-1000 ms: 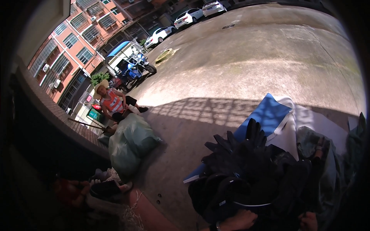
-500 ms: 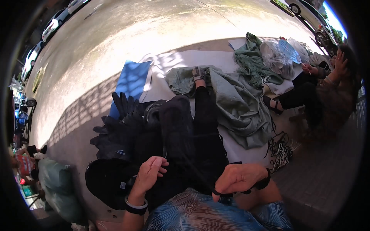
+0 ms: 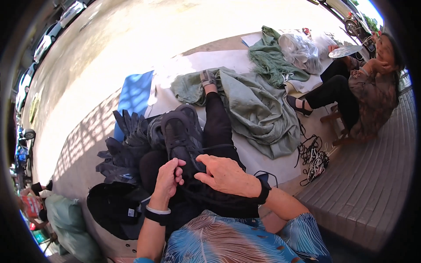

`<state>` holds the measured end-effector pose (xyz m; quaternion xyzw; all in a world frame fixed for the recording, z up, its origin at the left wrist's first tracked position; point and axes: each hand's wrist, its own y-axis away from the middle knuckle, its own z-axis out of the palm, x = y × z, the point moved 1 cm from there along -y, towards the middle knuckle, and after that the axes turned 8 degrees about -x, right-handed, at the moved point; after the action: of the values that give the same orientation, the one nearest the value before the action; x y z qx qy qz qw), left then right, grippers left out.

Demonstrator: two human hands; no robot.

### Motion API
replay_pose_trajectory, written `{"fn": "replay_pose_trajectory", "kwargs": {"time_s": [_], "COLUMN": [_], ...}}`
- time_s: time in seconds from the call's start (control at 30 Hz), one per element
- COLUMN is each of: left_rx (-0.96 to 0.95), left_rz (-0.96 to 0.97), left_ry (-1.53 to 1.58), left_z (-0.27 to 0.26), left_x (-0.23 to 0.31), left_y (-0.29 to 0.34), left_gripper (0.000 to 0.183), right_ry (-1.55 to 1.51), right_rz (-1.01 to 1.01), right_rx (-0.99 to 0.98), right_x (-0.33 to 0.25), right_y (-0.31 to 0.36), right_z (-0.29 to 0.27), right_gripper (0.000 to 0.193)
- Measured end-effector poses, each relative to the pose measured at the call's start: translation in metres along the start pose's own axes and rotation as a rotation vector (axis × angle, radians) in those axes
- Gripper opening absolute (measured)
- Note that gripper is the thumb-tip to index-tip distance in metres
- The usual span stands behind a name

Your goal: Lacing and tying a pair of black athletic shoes while sitting in a courtyard.

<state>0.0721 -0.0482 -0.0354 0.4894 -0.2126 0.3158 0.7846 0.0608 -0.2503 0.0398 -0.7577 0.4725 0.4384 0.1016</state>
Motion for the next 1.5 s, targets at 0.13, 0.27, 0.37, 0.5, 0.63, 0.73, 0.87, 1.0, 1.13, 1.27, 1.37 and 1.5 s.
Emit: {"fn": "replay_pose_trajectory", "kwargs": {"time_s": [0.13, 0.27, 0.37, 0.5, 0.63, 0.73, 0.87, 1.0, 1.13, 1.27, 1.37, 1.5], "left_rx": [0.038, 0.139, 0.202, 0.211, 0.131, -0.049, 0.045, 0.064, -0.009, 0.039, 0.081, 0.167], "left_rz": [-0.028, -0.022, -0.008, 0.015, -0.050, -0.085, -0.168, -0.187, -0.161, -0.149, -0.162, -0.135], "left_ry": [-0.032, -0.182, -0.316, -0.340, -0.747, -0.782, -0.531, -0.075, 0.161, 0.105, 0.041, 0.024], "left_z": [0.002, -0.007, -0.007, -0.016, -0.021, -0.020, -0.020, -0.024, -0.030, -0.030, -0.033, -0.022], "left_x": [0.006, 0.004, 0.009, 0.014, 0.001, -0.038, -0.040, -0.076, -0.089, -0.091, -0.101, -0.094], "left_y": [-0.001, -0.007, -0.011, -0.004, 0.002, -0.019, -0.005, -0.023, -0.033, -0.034, -0.038, -0.029], "left_gripper": [0.032, 0.035, 0.037, 0.039, 0.057, 0.065, 0.063, 0.055, 0.053, 0.052, 0.052, 0.052], "right_ry": [0.342, 0.266, 0.230, 0.186, 0.240, 0.330, 0.311, 0.247, 0.242, 0.232, 0.218, 0.243], "right_rz": [0.136, 0.143, 0.072, 0.016, 0.116, 0.214, 0.063, 0.053, 0.012, 0.002, -0.025, -0.029], "right_rx": [0.049, 0.052, 0.118, 0.087, 0.049, 0.071, 0.057, 0.078, 0.089, 0.079, 0.092, 0.151], "right_x": [0.017, 0.038, 0.042, 0.036, 0.019, 0.033, 0.045, 0.047, 0.048, 0.061, 0.062, 0.064], "right_y": [-0.036, -0.060, -0.079, -0.094, -0.085, -0.059, -0.071, -0.070, -0.067, -0.068, -0.062, -0.056], "right_z": [0.019, 0.032, 0.031, 0.029, 0.032, 0.027, 0.039, 0.048, 0.050, 0.055, 0.057, 0.063], "right_gripper": [0.068, 0.041, 0.026, 0.023, 0.039, 0.053, 0.055, 0.055, 0.056, 0.058, 0.059, 0.061]}}
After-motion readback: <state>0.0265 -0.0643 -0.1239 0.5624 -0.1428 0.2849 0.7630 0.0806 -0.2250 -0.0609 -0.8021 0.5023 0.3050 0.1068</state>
